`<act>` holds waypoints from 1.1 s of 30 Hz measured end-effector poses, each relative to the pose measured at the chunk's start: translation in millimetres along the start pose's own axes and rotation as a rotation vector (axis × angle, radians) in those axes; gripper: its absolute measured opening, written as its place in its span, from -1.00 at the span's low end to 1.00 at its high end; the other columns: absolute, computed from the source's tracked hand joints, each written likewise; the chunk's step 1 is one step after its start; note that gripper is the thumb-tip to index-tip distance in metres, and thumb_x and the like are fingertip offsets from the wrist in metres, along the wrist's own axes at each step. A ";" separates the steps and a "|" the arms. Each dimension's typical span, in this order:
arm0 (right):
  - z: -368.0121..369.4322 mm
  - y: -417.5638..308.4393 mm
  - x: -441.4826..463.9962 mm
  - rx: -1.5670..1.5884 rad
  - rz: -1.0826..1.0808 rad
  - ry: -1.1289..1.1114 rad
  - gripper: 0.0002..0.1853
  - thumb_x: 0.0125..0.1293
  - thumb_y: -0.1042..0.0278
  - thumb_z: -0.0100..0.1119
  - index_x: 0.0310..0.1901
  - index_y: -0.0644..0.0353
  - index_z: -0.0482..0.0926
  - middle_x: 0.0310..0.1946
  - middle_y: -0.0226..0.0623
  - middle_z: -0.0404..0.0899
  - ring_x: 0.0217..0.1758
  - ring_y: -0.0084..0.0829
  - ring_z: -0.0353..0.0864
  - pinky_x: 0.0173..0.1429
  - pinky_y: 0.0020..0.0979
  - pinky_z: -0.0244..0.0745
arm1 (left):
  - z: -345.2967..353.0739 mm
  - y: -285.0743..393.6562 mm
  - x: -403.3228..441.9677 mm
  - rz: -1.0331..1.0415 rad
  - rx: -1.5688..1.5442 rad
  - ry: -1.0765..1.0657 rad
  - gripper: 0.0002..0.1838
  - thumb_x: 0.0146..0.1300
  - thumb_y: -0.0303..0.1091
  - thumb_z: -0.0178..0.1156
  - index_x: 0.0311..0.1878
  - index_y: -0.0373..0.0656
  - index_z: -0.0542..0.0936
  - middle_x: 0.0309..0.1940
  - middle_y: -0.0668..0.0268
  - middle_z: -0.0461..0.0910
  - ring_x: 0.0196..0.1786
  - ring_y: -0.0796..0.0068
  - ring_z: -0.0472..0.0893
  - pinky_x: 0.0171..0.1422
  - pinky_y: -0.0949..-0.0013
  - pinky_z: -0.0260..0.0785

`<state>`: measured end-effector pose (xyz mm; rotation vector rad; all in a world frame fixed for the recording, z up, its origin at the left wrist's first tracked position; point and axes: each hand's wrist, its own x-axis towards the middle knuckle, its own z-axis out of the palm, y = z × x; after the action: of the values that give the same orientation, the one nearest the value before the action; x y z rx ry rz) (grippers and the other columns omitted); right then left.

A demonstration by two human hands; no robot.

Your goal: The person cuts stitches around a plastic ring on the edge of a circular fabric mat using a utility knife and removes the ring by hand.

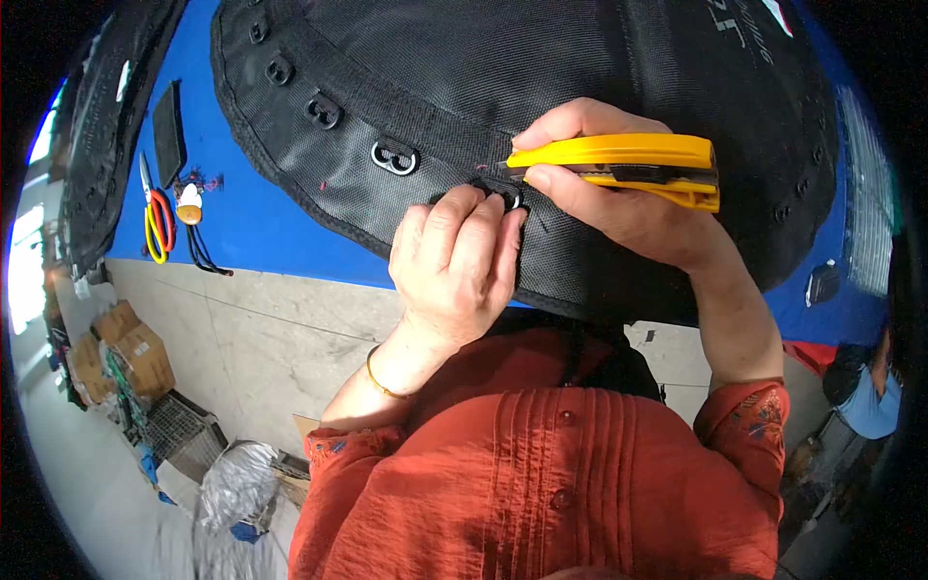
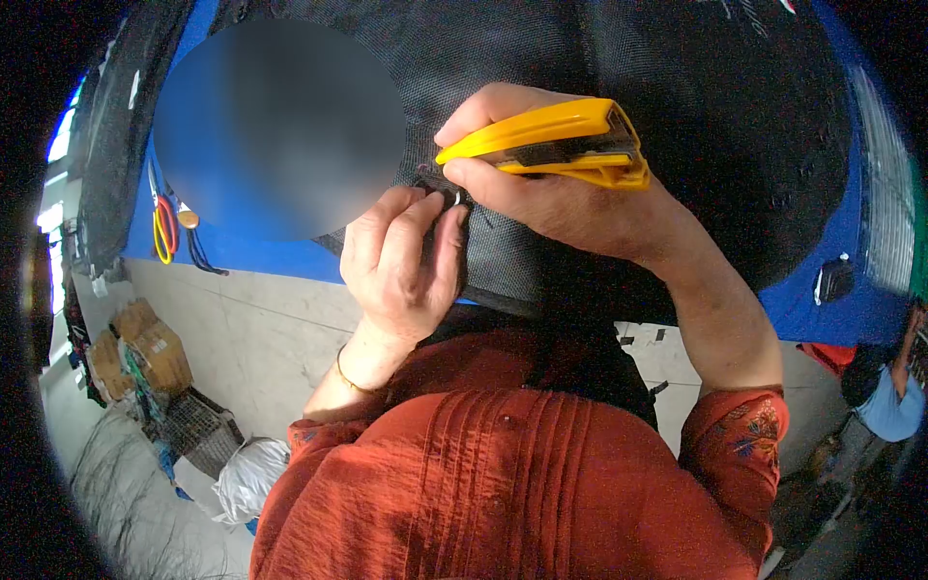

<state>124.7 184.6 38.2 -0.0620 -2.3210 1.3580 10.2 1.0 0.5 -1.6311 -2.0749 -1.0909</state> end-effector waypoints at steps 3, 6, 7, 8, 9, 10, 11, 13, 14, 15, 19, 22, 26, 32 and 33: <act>4.3 -3.0 -0.4 0.059 0.082 0.042 -0.89 0.39 0.51 0.35 -0.11 0.22 0.62 -0.11 -0.27 0.65 0.00 -0.29 0.72 0.12 -0.35 0.63 | -2.7 1.5 2.2 0.009 -0.002 -0.021 -0.74 0.15 -0.41 0.56 -0.10 -0.20 0.76 -0.15 0.24 0.68 -0.33 0.29 0.58 -0.24 0.29 0.45; 4.2 1.6 -1.0 0.011 -0.010 0.035 -0.88 0.39 0.51 0.36 -0.10 0.22 0.61 -0.12 -0.27 0.65 0.00 -0.27 0.72 0.12 -0.34 0.64 | -5.3 3.7 2.5 -0.014 -0.008 -0.055 -0.72 0.11 -0.51 0.58 -0.10 -0.22 0.75 -0.15 0.20 0.71 -0.27 0.23 0.62 -0.18 0.27 0.49; 3.5 2.8 -0.8 0.012 -0.010 0.037 -0.88 0.39 0.51 0.36 -0.10 0.22 0.61 -0.12 -0.27 0.65 0.00 -0.27 0.72 0.12 -0.34 0.64 | -5.2 3.7 2.5 -0.014 -0.009 -0.058 -0.73 0.11 -0.51 0.58 -0.11 -0.21 0.75 -0.14 0.21 0.71 -0.27 0.23 0.62 -0.18 0.27 0.48; 2.8 3.6 -0.7 -0.024 -0.045 0.027 -0.87 0.39 0.50 0.36 -0.09 0.22 0.61 -0.12 -0.27 0.66 0.00 -0.26 0.72 0.12 -0.34 0.64 | -5.2 3.6 2.4 -0.013 -0.010 -0.061 -0.73 0.11 -0.51 0.58 -0.11 -0.21 0.75 -0.14 0.21 0.72 -0.28 0.23 0.61 -0.19 0.26 0.48; 2.4 3.9 -1.0 -0.060 -0.079 0.017 -0.87 0.39 0.50 0.36 -0.09 0.22 0.61 -0.12 -0.27 0.66 0.01 -0.25 0.72 0.12 -0.33 0.64 | -5.4 3.4 2.3 -0.011 -0.010 -0.062 -0.73 0.11 -0.51 0.58 -0.11 -0.21 0.75 -0.14 0.21 0.72 -0.28 0.23 0.61 -0.19 0.26 0.48; 2.5 3.9 -1.0 -0.060 -0.078 0.019 -0.87 0.39 0.50 0.36 -0.09 0.22 0.61 -0.12 -0.27 0.66 0.01 -0.25 0.72 0.12 -0.33 0.64 | -5.6 3.0 2.3 -0.006 -0.014 -0.064 -0.73 0.11 -0.52 0.57 -0.12 -0.21 0.74 -0.14 0.21 0.72 -0.28 0.23 0.61 -0.18 0.26 0.47; 2.6 3.6 -1.0 -0.068 -0.068 0.022 -0.87 0.39 0.50 0.35 -0.09 0.21 0.61 -0.11 -0.28 0.65 0.01 -0.26 0.72 0.12 -0.33 0.64 | -5.4 2.7 2.3 0.000 -0.017 -0.065 -0.74 0.11 -0.52 0.57 -0.12 -0.20 0.74 -0.14 0.21 0.72 -0.28 0.23 0.60 -0.18 0.26 0.47; 1.8 3.3 -1.0 -0.076 -0.059 0.027 -0.86 0.39 0.50 0.35 -0.08 0.21 0.60 -0.11 -0.28 0.65 0.01 -0.26 0.72 0.13 -0.33 0.64 | -1.8 -0.6 1.5 0.022 -0.015 -0.044 -0.76 0.14 -0.48 0.56 -0.13 -0.19 0.74 -0.14 0.24 0.70 -0.32 0.27 0.57 -0.22 0.28 0.44; 0.8 3.6 -1.1 -0.103 -0.078 0.016 -0.86 0.38 0.50 0.34 -0.08 0.21 0.60 -0.11 -0.29 0.65 0.01 -0.27 0.72 0.12 -0.32 0.64 | -0.8 -1.8 1.3 0.041 -0.012 -0.023 -0.77 0.16 -0.43 0.55 -0.15 -0.18 0.73 -0.14 0.28 0.68 -0.36 0.32 0.53 -0.25 0.30 0.42; 0.3 3.6 -1.1 -0.130 -0.096 0.005 -0.86 0.38 0.50 0.34 -0.08 0.20 0.59 -0.11 -0.29 0.65 0.01 -0.27 0.72 0.12 -0.32 0.64 | -1.5 -1.5 1.5 0.043 -0.011 -0.023 -0.77 0.16 -0.43 0.55 -0.15 -0.18 0.73 -0.14 0.28 0.68 -0.36 0.32 0.53 -0.25 0.30 0.42; 1.1 3.8 -1.3 -0.122 -0.078 0.015 -0.85 0.37 0.50 0.34 -0.09 0.20 0.58 -0.12 -0.30 0.64 0.00 -0.28 0.72 0.12 -0.31 0.64 | -2.2 -0.5 2.1 0.032 -0.006 -0.038 -0.78 0.16 -0.42 0.55 -0.14 -0.17 0.73 -0.14 0.29 0.68 -0.35 0.31 0.53 -0.25 0.29 0.42; 0.9 2.9 -0.7 -0.124 -0.082 0.010 -0.85 0.37 0.50 0.35 -0.11 0.21 0.57 -0.13 -0.30 0.63 -0.02 -0.28 0.72 0.10 -0.31 0.64 | -1.9 -1.2 2.0 0.032 -0.007 -0.042 -0.78 0.17 -0.42 0.54 -0.15 -0.16 0.72 -0.14 0.30 0.67 -0.35 0.31 0.53 -0.25 0.28 0.42; 0.4 3.1 -0.7 -0.153 -0.094 0.011 -0.86 0.36 0.51 0.35 -0.13 0.21 0.57 -0.15 -0.31 0.63 -0.05 -0.27 0.72 0.06 -0.32 0.64 | -2.5 -0.4 3.2 0.034 0.004 -0.054 -0.79 0.18 -0.41 0.54 -0.16 -0.16 0.72 -0.15 0.29 0.67 -0.35 0.31 0.53 -0.26 0.27 0.41; -1.0 1.6 -1.0 -0.150 -0.071 0.016 -0.87 0.36 0.51 0.34 -0.14 0.21 0.57 -0.18 -0.31 0.64 -0.08 -0.28 0.72 0.04 -0.33 0.63 | -1.1 -0.6 2.1 0.034 0.003 -0.036 -0.79 0.18 -0.40 0.53 -0.16 -0.16 0.72 -0.15 0.30 0.67 -0.36 0.31 0.53 -0.26 0.27 0.40; -1.3 0.5 -1.0 -0.123 -0.036 0.018 -0.87 0.36 0.51 0.34 -0.14 0.21 0.57 -0.19 -0.30 0.64 -0.09 -0.28 0.72 0.04 -0.33 0.63 | -1.0 -0.8 2.0 0.033 0.003 -0.036 -0.79 0.18 -0.40 0.53 -0.16 -0.16 0.72 -0.15 0.30 0.67 -0.36 0.31 0.53 -0.26 0.27 0.40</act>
<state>126.0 185.7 38.0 -0.0705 -2.3769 1.1913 8.6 1.6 2.1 -1.6900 -2.0632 -1.0550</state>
